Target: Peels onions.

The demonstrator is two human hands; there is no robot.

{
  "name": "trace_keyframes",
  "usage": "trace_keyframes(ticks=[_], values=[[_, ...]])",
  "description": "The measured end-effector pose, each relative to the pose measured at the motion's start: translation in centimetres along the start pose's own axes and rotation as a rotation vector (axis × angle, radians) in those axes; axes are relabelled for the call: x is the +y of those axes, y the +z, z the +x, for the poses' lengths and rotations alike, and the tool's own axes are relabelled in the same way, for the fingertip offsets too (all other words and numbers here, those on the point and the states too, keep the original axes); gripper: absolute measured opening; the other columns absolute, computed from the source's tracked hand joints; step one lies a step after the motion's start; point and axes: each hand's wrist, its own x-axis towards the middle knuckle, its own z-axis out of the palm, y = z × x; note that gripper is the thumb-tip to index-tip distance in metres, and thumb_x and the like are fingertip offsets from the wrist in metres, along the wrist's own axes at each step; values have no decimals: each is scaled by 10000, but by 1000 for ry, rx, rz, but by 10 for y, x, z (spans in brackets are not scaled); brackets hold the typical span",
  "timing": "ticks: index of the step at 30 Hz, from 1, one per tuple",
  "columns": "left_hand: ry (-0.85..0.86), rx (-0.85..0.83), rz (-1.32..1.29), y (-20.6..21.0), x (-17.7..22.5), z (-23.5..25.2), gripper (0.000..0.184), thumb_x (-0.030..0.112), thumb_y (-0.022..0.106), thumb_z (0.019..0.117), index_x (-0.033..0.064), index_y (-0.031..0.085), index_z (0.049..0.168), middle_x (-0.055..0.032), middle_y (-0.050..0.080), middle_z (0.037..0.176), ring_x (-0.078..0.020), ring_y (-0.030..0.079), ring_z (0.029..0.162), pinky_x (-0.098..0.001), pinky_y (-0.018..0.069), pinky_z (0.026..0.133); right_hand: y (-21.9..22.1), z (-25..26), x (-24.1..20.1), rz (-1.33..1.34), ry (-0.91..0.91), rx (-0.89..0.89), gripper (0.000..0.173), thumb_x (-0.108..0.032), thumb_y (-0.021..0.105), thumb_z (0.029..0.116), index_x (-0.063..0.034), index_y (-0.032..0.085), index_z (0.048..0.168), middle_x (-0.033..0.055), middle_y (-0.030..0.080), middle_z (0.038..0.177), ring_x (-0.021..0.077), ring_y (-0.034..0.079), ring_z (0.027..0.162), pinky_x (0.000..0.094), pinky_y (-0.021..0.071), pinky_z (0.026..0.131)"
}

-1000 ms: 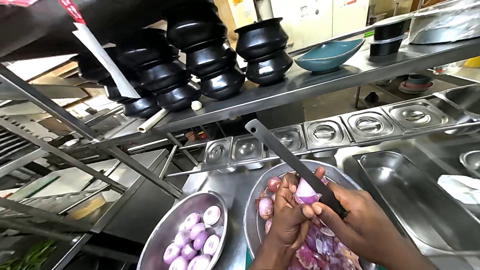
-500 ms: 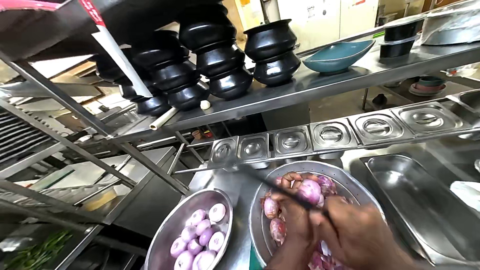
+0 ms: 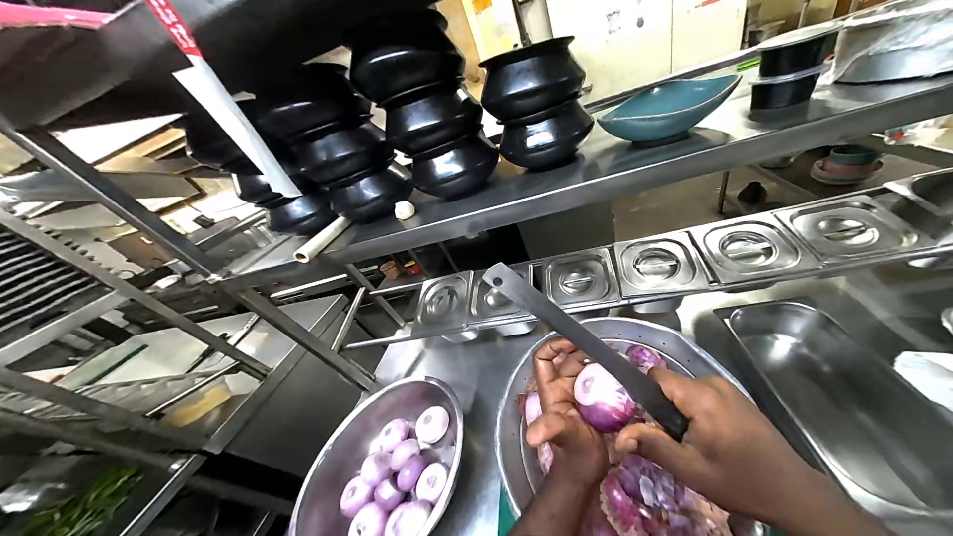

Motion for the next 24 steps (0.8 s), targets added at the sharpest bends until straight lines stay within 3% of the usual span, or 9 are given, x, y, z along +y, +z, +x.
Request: trace_keyframes(ticks=[5,9,13,18,20,24], values=[[97,-144,-10,-1,7,4,756,827,535,813,281,509,1335,-17,747,1069,-169,724,981,-343,584,853,1,-2,1,12,-79,45,646,-775,474,934,-170,532,716,-47,403,513,103,428,436,327,351,393],[104,-212,-22,-3,12,6,731,788,559,828,310,500,1379,-5,738,1133,-166,714,1032,-345,578,887,-2,0,1,21,-106,65,622,-754,502,937,-169,547,732,-56,411,522,81,426,439,303,353,391],[114,-253,-51,-1,14,7,742,784,578,817,300,472,1369,-34,740,1100,-205,721,1005,-361,580,879,-4,-1,-1,8,-161,67,612,-723,485,967,-159,546,736,-43,426,526,91,445,441,310,361,391],[108,-271,-51,4,19,8,822,825,558,792,261,488,1386,-70,739,1044,-216,722,947,-348,579,848,-6,-1,-3,-36,-243,87,582,-618,362,1057,-152,544,759,-35,423,526,96,454,439,311,348,380],[91,-238,-27,5,16,7,846,867,510,783,239,504,1350,-77,740,1006,-214,723,914,-342,580,828,-4,-2,-6,-56,-254,108,574,-579,329,1079,-152,547,762,-32,418,526,103,451,437,312,340,380],[-94,1,-76,3,-5,5,856,916,509,724,185,517,1170,-104,747,882,-244,742,797,-367,601,708,5,-13,-26,-285,-306,90,584,-565,315,1072,-144,541,735,11,452,506,192,479,386,372,342,336]])
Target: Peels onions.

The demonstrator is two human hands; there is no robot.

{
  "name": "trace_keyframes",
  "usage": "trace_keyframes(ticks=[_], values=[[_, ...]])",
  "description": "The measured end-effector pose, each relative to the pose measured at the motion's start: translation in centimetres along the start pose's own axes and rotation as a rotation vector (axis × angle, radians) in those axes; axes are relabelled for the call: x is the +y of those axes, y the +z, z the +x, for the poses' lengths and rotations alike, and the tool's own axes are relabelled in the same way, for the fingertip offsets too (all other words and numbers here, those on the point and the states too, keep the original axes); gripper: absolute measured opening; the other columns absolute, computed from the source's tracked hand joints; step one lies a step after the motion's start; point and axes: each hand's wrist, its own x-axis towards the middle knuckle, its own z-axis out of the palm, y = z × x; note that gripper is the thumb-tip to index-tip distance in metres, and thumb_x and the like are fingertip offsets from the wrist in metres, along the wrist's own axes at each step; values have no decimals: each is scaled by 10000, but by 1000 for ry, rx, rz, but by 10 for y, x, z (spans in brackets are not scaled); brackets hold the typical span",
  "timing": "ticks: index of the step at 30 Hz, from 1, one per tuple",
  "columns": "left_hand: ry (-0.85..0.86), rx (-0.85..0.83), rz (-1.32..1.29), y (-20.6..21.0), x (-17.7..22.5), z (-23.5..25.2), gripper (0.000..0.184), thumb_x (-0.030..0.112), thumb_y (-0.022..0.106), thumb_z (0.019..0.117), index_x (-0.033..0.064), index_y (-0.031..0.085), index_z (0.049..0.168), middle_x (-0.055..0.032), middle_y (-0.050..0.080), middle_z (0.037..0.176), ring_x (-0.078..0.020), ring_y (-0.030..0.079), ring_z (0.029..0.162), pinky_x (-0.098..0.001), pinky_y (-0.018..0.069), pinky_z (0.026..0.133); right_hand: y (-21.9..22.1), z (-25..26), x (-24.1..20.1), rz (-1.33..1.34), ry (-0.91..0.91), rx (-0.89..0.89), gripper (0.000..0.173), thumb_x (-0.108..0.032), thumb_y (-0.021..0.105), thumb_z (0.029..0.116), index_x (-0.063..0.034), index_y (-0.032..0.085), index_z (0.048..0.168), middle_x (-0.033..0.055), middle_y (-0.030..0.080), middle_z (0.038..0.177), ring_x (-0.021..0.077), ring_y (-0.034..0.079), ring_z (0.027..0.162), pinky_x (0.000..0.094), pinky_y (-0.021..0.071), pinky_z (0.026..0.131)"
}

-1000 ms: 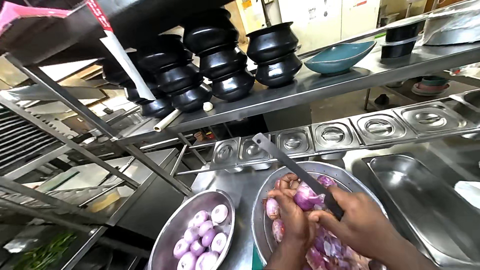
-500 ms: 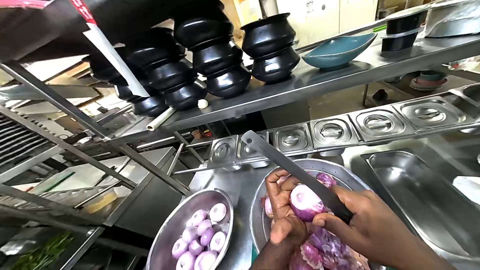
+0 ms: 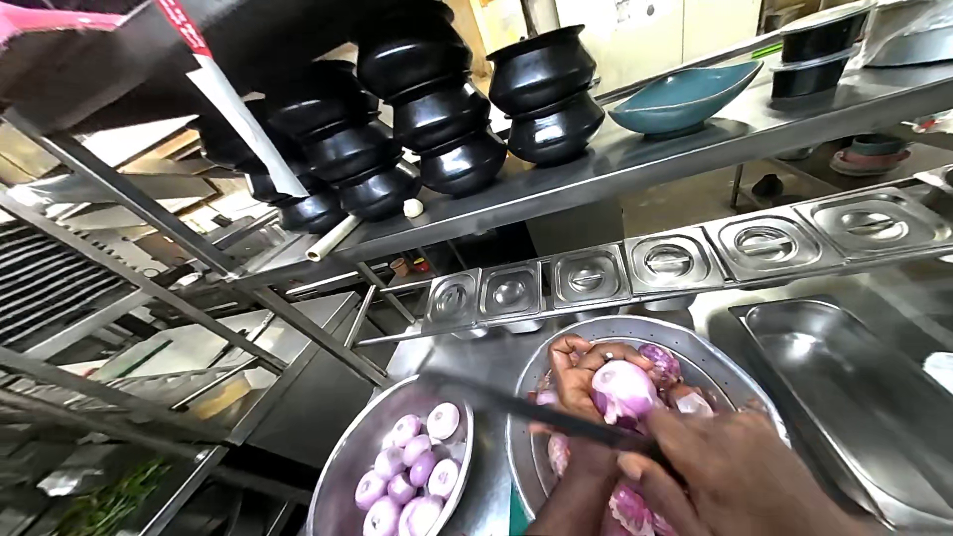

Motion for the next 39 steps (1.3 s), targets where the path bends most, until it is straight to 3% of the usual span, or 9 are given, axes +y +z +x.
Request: trace_keyframes(ticks=[3,6,10,14,21,27,29,35,39], values=[[-210,286,-74,3,-5,4,1061,1028,328,609,124,548,1120,-142,717,860,-258,721,709,-360,593,570,5,-7,-15,-5,-36,-70,577,-574,373,1059,-132,568,744,32,488,528,211,498,391,379,353,334],[-295,247,-147,-3,1,4,1028,1006,252,683,138,556,1141,-124,741,908,-245,738,757,-352,608,614,16,-6,1,40,99,-49,677,-718,363,997,-122,585,763,34,481,508,230,530,408,423,401,342],[-229,217,-112,6,14,2,1029,997,351,664,123,530,1175,-99,717,880,-204,726,792,-346,606,705,19,5,25,129,259,27,734,-812,401,927,-122,581,751,2,431,495,187,479,410,397,395,360],[-136,141,-82,7,15,1,988,977,431,666,128,541,1160,-107,716,890,-203,726,801,-342,602,711,16,9,23,185,276,34,714,-819,416,918,-144,554,729,-22,403,497,153,445,416,369,370,373],[-53,100,-106,13,14,-1,883,897,452,769,119,539,1176,-140,723,925,-248,736,841,-371,613,757,22,4,20,207,202,118,620,-678,425,1008,-130,558,752,-9,427,510,143,460,419,349,363,369],[-72,179,-20,16,15,-3,924,906,288,805,93,555,1153,-129,715,902,-252,733,824,-373,621,746,19,2,15,24,136,135,606,-628,341,1044,-144,538,737,-12,415,496,156,455,396,347,331,353],[-98,202,-11,17,15,-4,932,912,259,804,100,536,1168,-114,717,911,-237,731,830,-363,619,748,18,3,16,-31,134,144,625,-654,326,1034,-145,535,739,-11,416,495,164,459,389,351,334,346],[-55,174,137,14,17,-4,1064,959,367,726,53,477,1272,-128,716,972,-200,719,856,-345,601,746,15,4,28,-53,196,186,754,-836,365,919,-128,550,735,-8,420,501,158,450,399,348,344,351],[17,139,150,15,15,-4,1001,933,405,756,87,459,1289,-107,723,968,-206,725,875,-356,605,773,16,4,24,-146,149,220,743,-815,344,940,-128,529,725,5,423,502,163,445,383,341,323,340]])
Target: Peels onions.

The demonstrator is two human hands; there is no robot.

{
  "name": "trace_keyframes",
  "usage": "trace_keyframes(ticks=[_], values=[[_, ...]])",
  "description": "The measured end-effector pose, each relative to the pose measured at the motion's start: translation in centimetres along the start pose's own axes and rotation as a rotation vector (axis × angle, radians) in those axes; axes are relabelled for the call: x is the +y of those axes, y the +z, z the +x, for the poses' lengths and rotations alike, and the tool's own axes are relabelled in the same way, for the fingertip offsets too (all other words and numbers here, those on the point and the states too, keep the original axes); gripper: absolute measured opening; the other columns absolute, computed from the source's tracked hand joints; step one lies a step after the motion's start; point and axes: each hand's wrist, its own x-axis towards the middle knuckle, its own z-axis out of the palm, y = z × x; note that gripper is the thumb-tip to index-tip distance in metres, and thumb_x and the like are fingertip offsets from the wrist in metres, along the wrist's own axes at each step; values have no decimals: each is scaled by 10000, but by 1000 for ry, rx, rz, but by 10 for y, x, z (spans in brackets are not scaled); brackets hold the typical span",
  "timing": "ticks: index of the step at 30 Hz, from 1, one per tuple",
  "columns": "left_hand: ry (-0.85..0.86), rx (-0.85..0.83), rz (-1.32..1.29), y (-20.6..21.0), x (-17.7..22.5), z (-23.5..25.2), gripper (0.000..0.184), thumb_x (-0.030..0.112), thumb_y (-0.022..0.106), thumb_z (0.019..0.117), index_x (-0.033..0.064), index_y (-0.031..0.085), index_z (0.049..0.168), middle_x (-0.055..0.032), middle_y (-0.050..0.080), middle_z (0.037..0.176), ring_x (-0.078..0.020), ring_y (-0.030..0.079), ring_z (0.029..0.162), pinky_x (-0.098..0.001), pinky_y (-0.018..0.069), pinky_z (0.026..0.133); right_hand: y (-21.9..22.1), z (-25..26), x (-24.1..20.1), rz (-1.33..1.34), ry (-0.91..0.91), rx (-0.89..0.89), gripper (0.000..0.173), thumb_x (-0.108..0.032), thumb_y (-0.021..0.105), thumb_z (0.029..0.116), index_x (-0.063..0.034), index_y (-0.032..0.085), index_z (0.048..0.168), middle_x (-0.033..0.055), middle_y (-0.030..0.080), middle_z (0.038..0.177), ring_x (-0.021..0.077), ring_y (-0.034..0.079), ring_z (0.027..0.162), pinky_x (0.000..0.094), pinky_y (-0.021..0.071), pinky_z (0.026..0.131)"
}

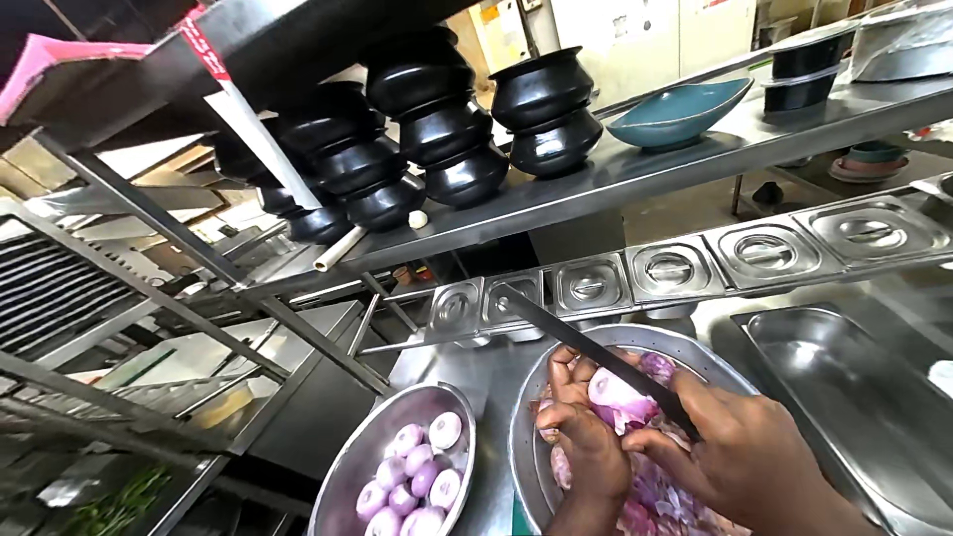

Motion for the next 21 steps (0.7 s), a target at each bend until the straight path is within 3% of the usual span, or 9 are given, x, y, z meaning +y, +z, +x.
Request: trace_keyframes(ticks=[4,6,8,10,12,13,15,17,21], values=[[24,19,27,3,1,1,952,920,353,788,81,496,1214,-109,705,930,-203,710,823,-335,600,745,1,-2,-4,-48,-29,15,708,-763,322,983,-133,517,728,7,415,502,165,436,373,333,302,334],[-44,15,62,2,2,0,941,906,342,805,66,531,1188,-116,706,937,-202,708,838,-335,598,762,2,-3,-3,-26,-27,15,696,-745,333,992,-130,522,728,6,413,497,163,434,373,335,300,335],[-209,-110,11,-4,9,-1,898,824,485,841,27,567,1246,-150,708,1083,-207,698,968,-356,581,862,2,-3,3,108,32,-26,683,-741,372,986,-126,556,753,0,437,501,151,455,391,345,340,344],[-349,-369,-198,-19,16,2,771,532,744,873,-6,530,1383,-180,631,1307,-209,657,1114,-368,544,964,-1,-3,12,352,165,-136,640,-738,431,975,-150,585,777,-26,478,537,107,487,446,336,400,387],[-406,-538,-314,-30,17,9,795,207,857,809,-25,460,1457,-191,560,1412,-224,625,1191,-384,519,1025,-5,-3,19,546,248,-237,627,-746,452,966,-164,604,787,-38,521,565,77,524,473,324,443,410],[-411,-558,-318,-34,17,11,816,110,870,768,-36,454,1455,-200,562,1413,-233,626,1198,-392,518,1031,-7,-3,20,609,269,-280,621,-744,456,966,-168,607,789,-41,534,572,72,541,479,323,460,414],[-419,-549,-288,-37,19,13,789,47,899,702,-40,520,1389,-187,635,1312,-228,662,1134,-392,544,998,-9,-5,21,672,269,-332,606,-729,455,976,-168,607,802,-45,543,579,70,555,480,317,475,413],[-409,-557,-239,-37,21,15,748,69,921,667,-34,577,1322,-156,683,1216,-195,685,1067,-371,562,962,-8,-6,22,684,208,-319,606,-711,451,988,-150,617,830,-41,547,587,59,553,483,301,474,414],[-381,-544,-95,-38,29,17,749,80,949,612,-23,613,1273,-119,693,1181,-166,678,1067,-348,560,967,-8,-7,25,629,75,-245,621,-695,447,997,-114,633,882,-20,551,599,49,539,499,282,450,426]])
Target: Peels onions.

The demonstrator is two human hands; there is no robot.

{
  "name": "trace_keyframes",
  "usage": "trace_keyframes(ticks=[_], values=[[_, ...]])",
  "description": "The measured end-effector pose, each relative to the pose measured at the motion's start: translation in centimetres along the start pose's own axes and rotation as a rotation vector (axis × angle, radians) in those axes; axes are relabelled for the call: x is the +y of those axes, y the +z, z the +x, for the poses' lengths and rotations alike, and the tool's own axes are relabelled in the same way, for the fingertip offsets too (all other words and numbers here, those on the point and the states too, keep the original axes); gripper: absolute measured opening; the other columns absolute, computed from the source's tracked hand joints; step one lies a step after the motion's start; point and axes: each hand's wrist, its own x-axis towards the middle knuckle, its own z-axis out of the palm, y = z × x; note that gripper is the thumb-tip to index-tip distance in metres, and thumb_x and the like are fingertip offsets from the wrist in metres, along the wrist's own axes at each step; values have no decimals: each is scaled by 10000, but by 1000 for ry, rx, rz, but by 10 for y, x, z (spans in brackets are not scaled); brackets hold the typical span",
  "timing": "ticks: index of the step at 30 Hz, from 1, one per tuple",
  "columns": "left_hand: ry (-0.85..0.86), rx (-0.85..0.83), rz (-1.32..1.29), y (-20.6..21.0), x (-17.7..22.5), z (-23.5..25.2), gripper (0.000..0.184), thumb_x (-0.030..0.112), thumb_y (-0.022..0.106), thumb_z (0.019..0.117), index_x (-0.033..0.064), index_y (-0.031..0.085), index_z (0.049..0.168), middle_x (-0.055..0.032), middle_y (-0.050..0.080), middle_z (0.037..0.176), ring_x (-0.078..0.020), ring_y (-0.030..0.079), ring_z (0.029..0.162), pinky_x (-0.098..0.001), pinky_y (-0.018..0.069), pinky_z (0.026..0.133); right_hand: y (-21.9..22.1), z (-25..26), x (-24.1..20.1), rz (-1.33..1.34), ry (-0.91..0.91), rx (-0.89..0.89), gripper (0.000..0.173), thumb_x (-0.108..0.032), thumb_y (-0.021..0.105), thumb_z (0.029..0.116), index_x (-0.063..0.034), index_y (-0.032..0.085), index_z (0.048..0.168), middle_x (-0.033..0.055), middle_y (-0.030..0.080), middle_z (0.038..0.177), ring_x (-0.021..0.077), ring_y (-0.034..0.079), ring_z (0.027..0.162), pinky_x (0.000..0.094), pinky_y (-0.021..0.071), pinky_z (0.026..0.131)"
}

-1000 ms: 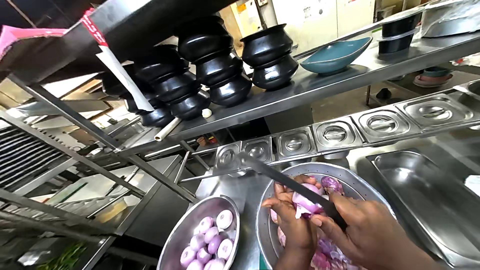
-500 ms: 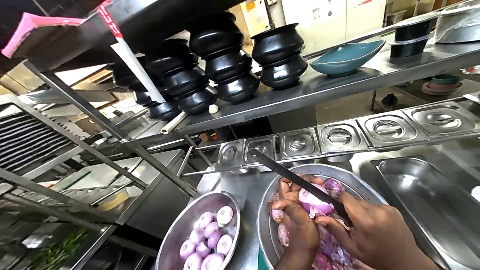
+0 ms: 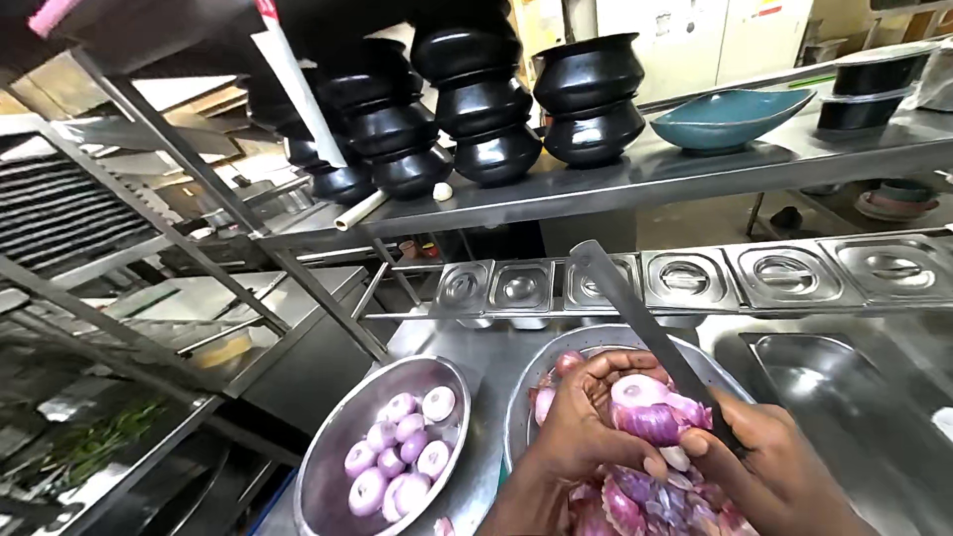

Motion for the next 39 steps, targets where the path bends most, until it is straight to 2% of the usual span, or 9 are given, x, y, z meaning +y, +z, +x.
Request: trace_keyframes(ticks=[5,11,15,20,23,26,34,37,39], values=[[-29,49,152,2,3,-2,773,226,979,558,14,626,1213,-51,683,1108,-111,662,1020,-296,562,928,-3,2,-2,-13,-13,-32,635,-693,409,1009,-108,625,890,-19,557,603,45,551,501,271,460,425],[-30,126,194,15,3,-3,705,139,960,596,62,571,1180,-59,652,1075,-124,661,972,-308,577,873,-2,-1,4,52,-3,-51,731,-757,386,970,-84,668,1019,-19,640,688,23,614,581,260,536,503],[-89,128,279,19,6,-2,920,163,956,582,104,519,1390,-51,623,1220,-130,639,1065,-308,564,922,3,1,2,-24,-20,10,720,-755,411,965,-82,666,954,-25,649,700,-16,620,619,216,525,527],[-109,-172,-93,10,9,-7,943,-50,772,754,12,289,1561,-176,508,1463,-238,584,1255,-403,494,1067,0,0,6,216,39,-1,629,-700,415,998,-131,683,1000,-57,656,709,0,617,572,213,541,497],[-119,-139,-109,8,12,-7,781,-157,733,752,-74,427,1465,-198,590,1393,-254,608,1251,-395,493,1081,-3,-1,7,326,88,-30,612,-698,418,994,-146,680,1008,-57,648,679,20,604,509,226,533,426],[-147,-41,-12,10,15,-7,769,-152,809,684,-42,535,1394,-160,664,1292,-229,665,1159,-374,557,1001,-5,-1,9,294,50,-61,633,-696,354,1006,-142,660,1001,-71,636,693,-4,608,545,203,536,465],[-68,42,211,7,9,-7,687,122,946,606,24,665,1226,-51,673,1204,-113,646,1085,-297,553,957,-2,0,9,200,-25,-46,622,-711,437,984,-139,681,966,-40,652,709,15,626,593,231,550,527],[-18,59,215,5,-1,-6,707,524,897,680,28,686,1137,-29,693,1111,-88,655,1021,-279,555,910,4,1,6,196,-10,-11,550,-651,462,1012,-157,660,873,-57,635,662,7,614,554,224,535,490],[-6,113,148,8,-11,-7,808,762,724,731,38,697,1089,-29,705,1040,-93,662,961,-283,556,867,8,1,4,157,-21,14,538,-626,448,1031,-161,648,847,-61,619,631,4,603,532,223,522,470]])
